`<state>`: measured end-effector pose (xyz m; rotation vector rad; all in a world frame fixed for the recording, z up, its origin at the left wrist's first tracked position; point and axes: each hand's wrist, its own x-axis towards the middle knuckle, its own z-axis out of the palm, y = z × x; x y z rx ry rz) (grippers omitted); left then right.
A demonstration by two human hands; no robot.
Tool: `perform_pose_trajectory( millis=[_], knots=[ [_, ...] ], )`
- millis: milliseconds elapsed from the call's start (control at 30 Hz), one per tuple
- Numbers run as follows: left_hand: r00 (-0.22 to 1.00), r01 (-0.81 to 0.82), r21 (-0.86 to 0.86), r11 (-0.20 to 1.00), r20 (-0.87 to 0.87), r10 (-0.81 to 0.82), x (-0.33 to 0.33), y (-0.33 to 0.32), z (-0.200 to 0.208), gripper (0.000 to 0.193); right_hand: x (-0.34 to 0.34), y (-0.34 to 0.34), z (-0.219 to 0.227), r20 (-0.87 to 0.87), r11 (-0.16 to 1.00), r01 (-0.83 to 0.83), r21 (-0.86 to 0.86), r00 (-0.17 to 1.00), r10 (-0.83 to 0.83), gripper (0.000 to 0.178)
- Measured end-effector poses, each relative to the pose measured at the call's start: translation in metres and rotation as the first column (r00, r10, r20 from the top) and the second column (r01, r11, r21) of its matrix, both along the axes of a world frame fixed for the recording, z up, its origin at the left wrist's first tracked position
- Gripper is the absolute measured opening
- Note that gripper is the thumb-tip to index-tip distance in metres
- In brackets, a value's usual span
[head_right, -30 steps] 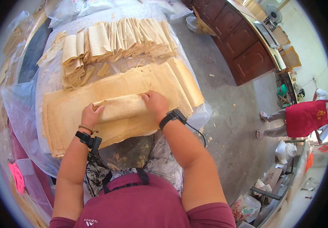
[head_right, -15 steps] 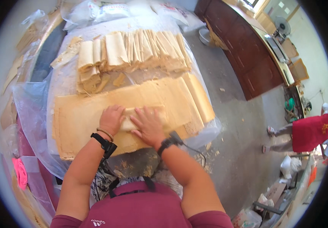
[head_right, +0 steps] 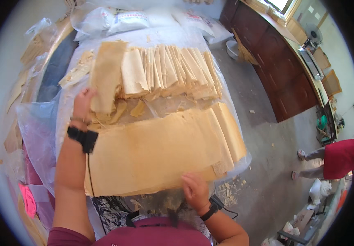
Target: The person repeatedly picks up thin, flexible sheets from a large pile, folds them in half, and places them into a smaller stack. The person occasionally separates stuck sheets and smooths them before folding.
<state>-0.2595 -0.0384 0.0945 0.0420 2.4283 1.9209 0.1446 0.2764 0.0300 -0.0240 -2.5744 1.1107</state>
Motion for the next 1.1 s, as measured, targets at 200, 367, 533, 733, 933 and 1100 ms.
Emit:
perform_pose_trajectory(
  millis=[200, 367, 533, 733, 933, 1100],
  knots=[
    [0.917, -0.361, -0.531, 0.767, -0.350, 0.190, -0.023, -0.058, -0.067, 0.040, 0.014, -0.041, 0.017, 0.056, 0.957, -0.286, -0.045, 0.956, 0.288, 0.029],
    [0.980, -0.153, -0.625, 0.766, -0.193, 0.039, 0.160, -0.111, -0.059, 0.028, -0.002, -0.075, 0.020, -0.011, 0.922, -0.387, 0.002, 0.922, 0.387, 0.029],
    [0.900, -0.395, -0.700, 0.595, -0.166, 0.402, 0.329, -0.222, -0.124, 0.029, -0.025, -0.136, 0.019, 0.022, 0.874, -0.482, 0.064, 0.876, 0.482, 0.033],
    [0.708, -0.541, -0.113, 0.833, 0.473, 0.524, 0.366, -0.229, -0.123, 0.028, -0.040, -0.189, -0.010, 0.114, 0.772, -0.511, 0.378, 0.853, 0.509, 0.045],
    [0.769, -0.424, -0.218, 0.879, 0.426, 0.477, 0.379, -0.208, -0.122, 0.024, -0.053, -0.198, -0.006, 0.191, 0.713, -0.499, 0.493, 0.861, 0.471, 0.055],
    [0.786, -0.363, -0.076, 0.929, 0.510, 0.349, 0.375, -0.179, -0.113, 0.023, -0.058, -0.198, -0.004, 0.221, 0.719, -0.501, 0.481, 0.863, 0.454, 0.060]
  ],
)
